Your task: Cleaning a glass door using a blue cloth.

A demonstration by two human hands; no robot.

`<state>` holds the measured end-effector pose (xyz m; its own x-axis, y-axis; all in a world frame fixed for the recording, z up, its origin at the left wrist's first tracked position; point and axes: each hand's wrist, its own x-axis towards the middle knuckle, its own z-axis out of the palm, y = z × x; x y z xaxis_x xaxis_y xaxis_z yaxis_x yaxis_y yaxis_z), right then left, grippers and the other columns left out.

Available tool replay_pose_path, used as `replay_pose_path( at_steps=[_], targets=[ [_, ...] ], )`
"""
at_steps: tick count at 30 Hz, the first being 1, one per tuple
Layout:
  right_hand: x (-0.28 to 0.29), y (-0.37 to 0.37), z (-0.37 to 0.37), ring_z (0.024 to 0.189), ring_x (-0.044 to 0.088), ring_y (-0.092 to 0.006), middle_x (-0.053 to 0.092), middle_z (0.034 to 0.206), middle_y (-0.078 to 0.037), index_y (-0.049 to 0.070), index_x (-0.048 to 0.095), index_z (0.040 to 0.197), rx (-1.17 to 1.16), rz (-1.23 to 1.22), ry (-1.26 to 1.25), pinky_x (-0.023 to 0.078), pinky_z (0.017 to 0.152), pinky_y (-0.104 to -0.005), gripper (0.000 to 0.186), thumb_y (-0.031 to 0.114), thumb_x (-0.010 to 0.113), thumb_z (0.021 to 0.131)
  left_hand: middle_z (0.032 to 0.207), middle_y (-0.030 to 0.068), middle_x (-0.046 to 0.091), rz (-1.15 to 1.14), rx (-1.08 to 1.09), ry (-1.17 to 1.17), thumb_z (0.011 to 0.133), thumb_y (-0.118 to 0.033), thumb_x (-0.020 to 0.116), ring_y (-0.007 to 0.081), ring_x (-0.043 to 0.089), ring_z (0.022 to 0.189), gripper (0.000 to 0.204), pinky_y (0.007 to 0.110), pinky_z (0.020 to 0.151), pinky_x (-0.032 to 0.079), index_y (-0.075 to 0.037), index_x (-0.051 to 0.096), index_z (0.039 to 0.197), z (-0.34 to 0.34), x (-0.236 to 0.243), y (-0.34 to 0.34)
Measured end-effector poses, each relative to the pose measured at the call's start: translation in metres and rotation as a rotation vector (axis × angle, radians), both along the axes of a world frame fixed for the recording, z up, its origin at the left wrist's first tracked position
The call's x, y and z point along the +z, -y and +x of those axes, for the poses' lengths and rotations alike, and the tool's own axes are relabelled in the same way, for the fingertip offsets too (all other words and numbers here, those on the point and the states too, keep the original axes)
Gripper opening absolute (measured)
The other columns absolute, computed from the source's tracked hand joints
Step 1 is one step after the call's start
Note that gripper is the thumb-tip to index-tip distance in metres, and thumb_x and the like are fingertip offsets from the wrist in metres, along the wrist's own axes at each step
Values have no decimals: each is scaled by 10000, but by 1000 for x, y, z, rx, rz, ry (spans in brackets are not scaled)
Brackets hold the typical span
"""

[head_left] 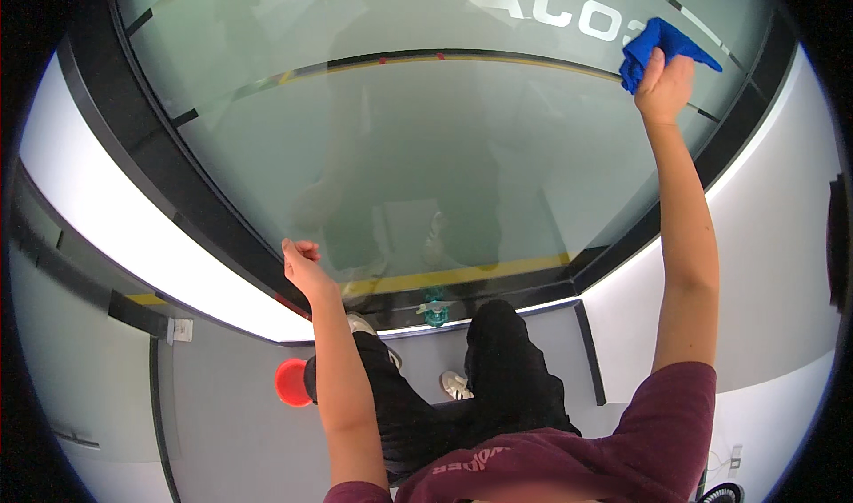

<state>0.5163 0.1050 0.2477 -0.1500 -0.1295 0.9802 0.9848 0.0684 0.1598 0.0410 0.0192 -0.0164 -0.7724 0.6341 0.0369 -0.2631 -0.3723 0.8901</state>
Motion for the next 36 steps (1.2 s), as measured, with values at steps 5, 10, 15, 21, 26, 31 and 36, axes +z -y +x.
replay_pose_path(
  at_steps=[5,10,15,21,26,31,36],
  targets=[
    [-18,-4,40,850,518,-432,546,912,-240,-27,504,932,-24,2,-293,413,726,-483,422,377,386,902,628,7,522,8,-25,-8,906,-336,451,96,428,579,367,246,564,318,-91,502,637,4,-4,-5],
    [-5,-9,66,916,520,-439,553,966,-262,-60,495,939,-16,93,-772,403,777,-500,471,399,404,887,622,10,530,-18,-53,41,910,-344,441,98,426,578,386,250,579,327,-88,507,628,17,-1,-9],
    [22,-3,19,918,510,-463,538,967,-325,-120,498,916,130,95,-869,388,830,-491,448,318,429,852,614,15,538,-16,-53,39,913,-352,432,98,425,574,412,249,587,332,-83,509,611,18,-1,-11],
    [46,-10,-108,792,502,-439,535,815,-261,-55,504,779,123,108,-298,375,702,-512,389,329,489,841,597,15,535,-17,-39,58,910,-351,432,96,428,562,414,248,574,332,-79,511,608,12,-1,-9],
    [49,-11,-219,826,499,-337,535,855,-168,13,525,811,77,120,-79,381,705,-438,273,280,577,788,616,6,519,22,-56,88,895,-343,442,100,428,576,374,244,564,321,-86,502,629,8,-2,-7],
    [49,13,-332,836,481,-299,516,888,-150,20,542,896,356,-31,203,369,714,-428,287,283,575,785,613,2,524,20,-3,147,882,-358,471,96,437,574,366,245,567,323,-97,501,627,-7,1,-2],
    [33,18,-429,839,471,-221,525,916,-79,79,556,927,540,-155,460,360,714,-366,278,323,551,794,610,18,535,38,24,218,897,-346,447,100,432,574,395,245,577,328,-80,507,612,-25,5,5]
  ],
)
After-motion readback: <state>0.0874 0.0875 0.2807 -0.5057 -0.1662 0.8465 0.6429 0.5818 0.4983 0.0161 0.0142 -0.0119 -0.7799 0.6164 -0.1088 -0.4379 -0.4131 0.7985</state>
